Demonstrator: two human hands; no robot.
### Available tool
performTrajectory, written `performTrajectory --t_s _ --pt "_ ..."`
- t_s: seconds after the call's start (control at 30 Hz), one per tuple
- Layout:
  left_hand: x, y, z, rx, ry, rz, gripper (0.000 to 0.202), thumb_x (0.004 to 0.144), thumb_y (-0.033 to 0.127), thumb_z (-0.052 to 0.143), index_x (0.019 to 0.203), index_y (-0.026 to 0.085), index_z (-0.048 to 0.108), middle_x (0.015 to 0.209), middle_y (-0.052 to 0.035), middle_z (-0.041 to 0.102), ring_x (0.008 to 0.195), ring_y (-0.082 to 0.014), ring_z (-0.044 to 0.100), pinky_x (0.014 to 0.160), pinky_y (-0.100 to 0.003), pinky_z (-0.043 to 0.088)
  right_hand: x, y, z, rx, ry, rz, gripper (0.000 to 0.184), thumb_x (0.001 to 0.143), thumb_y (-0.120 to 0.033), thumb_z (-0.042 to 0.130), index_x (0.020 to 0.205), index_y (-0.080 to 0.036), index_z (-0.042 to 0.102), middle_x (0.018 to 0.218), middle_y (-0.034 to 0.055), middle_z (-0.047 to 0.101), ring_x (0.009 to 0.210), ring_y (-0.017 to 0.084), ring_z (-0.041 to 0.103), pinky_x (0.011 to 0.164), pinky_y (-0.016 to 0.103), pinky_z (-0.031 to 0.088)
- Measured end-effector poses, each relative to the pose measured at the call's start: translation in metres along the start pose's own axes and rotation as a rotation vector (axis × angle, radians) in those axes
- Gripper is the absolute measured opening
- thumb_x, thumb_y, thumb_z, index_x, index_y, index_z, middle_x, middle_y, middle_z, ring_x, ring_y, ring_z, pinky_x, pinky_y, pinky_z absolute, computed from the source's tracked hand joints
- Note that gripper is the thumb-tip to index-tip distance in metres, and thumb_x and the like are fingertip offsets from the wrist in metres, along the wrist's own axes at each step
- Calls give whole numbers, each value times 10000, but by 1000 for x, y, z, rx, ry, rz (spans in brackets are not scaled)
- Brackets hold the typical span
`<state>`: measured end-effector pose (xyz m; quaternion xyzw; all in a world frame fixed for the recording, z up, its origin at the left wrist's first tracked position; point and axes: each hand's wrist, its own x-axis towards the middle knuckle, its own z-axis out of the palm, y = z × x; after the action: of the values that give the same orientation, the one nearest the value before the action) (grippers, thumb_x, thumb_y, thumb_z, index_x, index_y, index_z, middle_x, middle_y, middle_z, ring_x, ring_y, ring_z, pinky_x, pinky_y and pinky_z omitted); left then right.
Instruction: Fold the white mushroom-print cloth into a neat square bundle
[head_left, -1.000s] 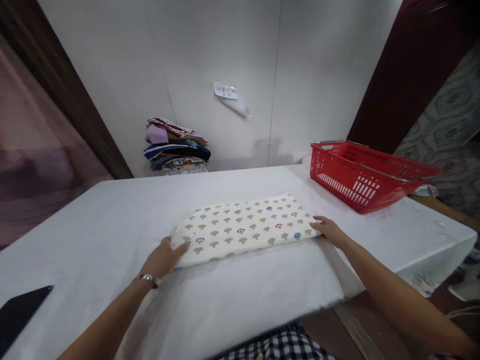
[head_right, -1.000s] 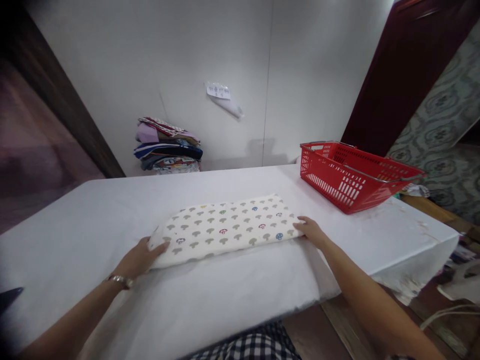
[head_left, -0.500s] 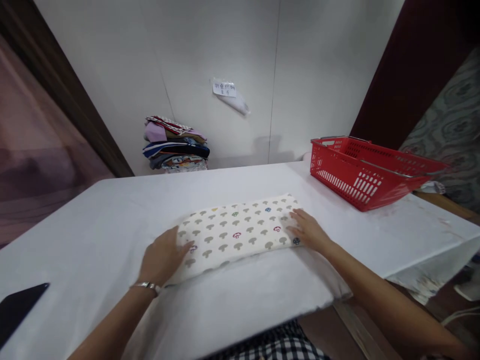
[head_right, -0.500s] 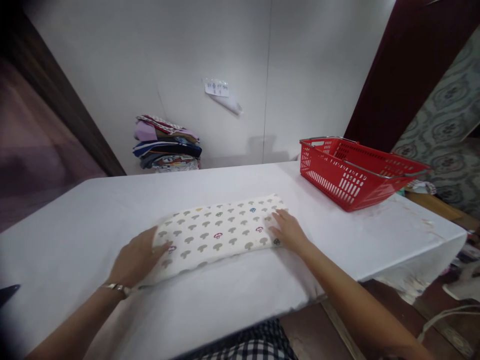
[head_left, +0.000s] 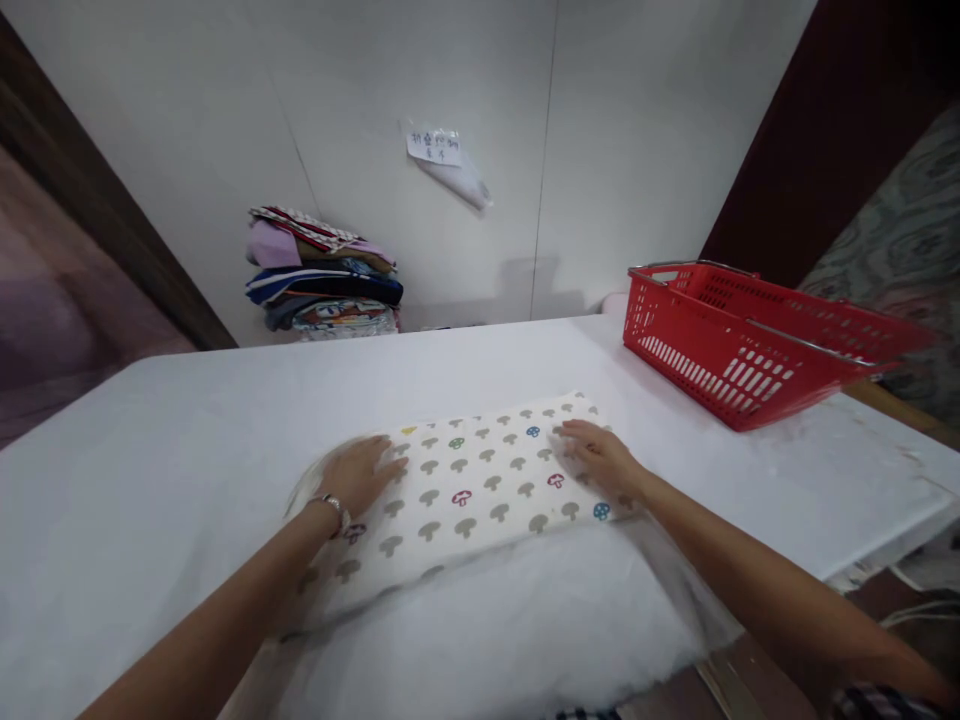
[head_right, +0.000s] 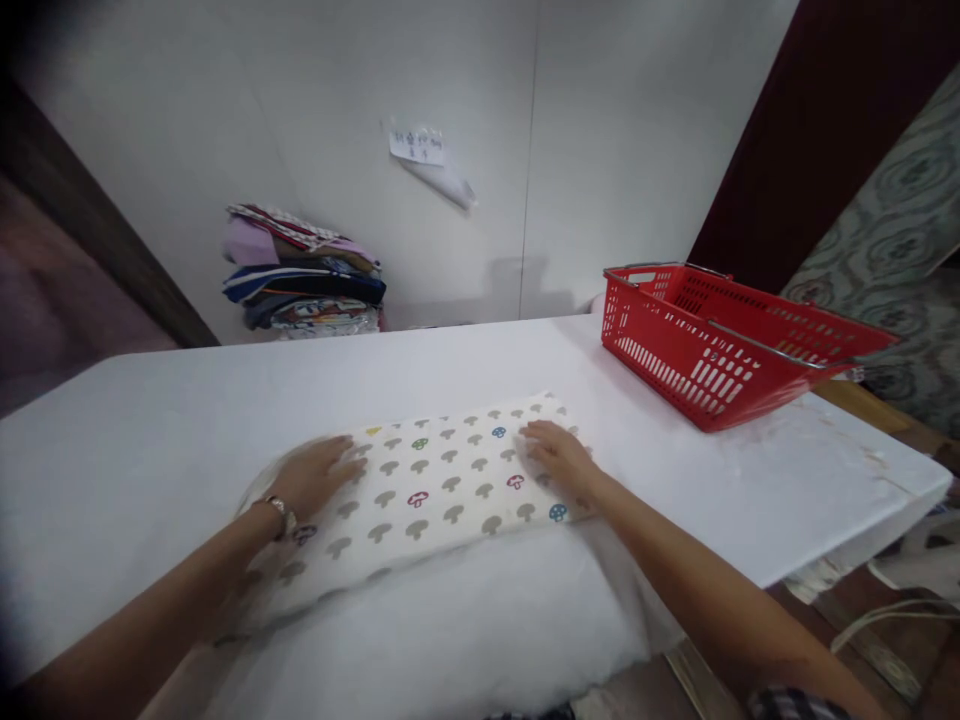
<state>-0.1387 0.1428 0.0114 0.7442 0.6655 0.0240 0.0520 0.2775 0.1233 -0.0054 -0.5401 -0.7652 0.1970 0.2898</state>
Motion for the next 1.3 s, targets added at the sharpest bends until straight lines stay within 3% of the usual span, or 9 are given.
performTrajectory --t_s 0.1,0.2,0.3,0.47,0.87,1.1,1.3 --pt "22 20 -9 -1 108 95 475 861 469 361 1166 185 588 1208 -81 605 1130 -251 519 981 -374 363 40 14 -3 -115 150 -14 265 855 -268 468 996 -227 689 1062 64 673 1022 229 591 930 398 432" --pt "48 43 -3 -3 189 235 372 871 385 394 1109 202 614 1163 -62 621 1094 -238 525 954 -366 381 74 18 0 -256 118 -48 245 844 -184 472 945 -200 695 996 60 682 974 210 580 899 343 429" --pt "66 54 11 -18 203 304 319 879 332 409 1087 209 617 1146 -57 618 1079 -230 516 937 -367 386 90 17 5 -355 48 -66 229 856 -173 482 943 -190 693 1014 53 669 989 206 544 880 304 415" --pt "73 53 24 -55 208 330 306 891 335 407 1068 193 612 1052 -64 622 990 -231 516 881 -369 401 96 19 7 -476 -39 -95 209 866 -172 491 938 -180 687 982 62 650 954 211 514 857 299 393" --pt "72 54 22 -193 226 355 169 835 262 437 900 195 578 942 -56 615 913 -209 537 847 -356 407 99 17 6 -573 -81 -148 189 882 -149 434 866 -167 622 925 73 640 924 207 507 821 318 326" --pt "72 54 22 -195 187 307 290 867 352 395 1020 196 586 995 -61 647 946 -222 565 883 -379 404 104 27 9 -448 4 -126 191 894 -174 445 898 -188 635 935 48 654 916 187 525 842 309 331" --pt "73 54 22 -170 190 320 360 904 370 319 1010 194 614 956 -59 646 927 -222 557 853 -375 414 112 30 12 -419 -43 -99 198 872 -160 464 901 -190 658 928 55 662 903 195 535 834 310 363"
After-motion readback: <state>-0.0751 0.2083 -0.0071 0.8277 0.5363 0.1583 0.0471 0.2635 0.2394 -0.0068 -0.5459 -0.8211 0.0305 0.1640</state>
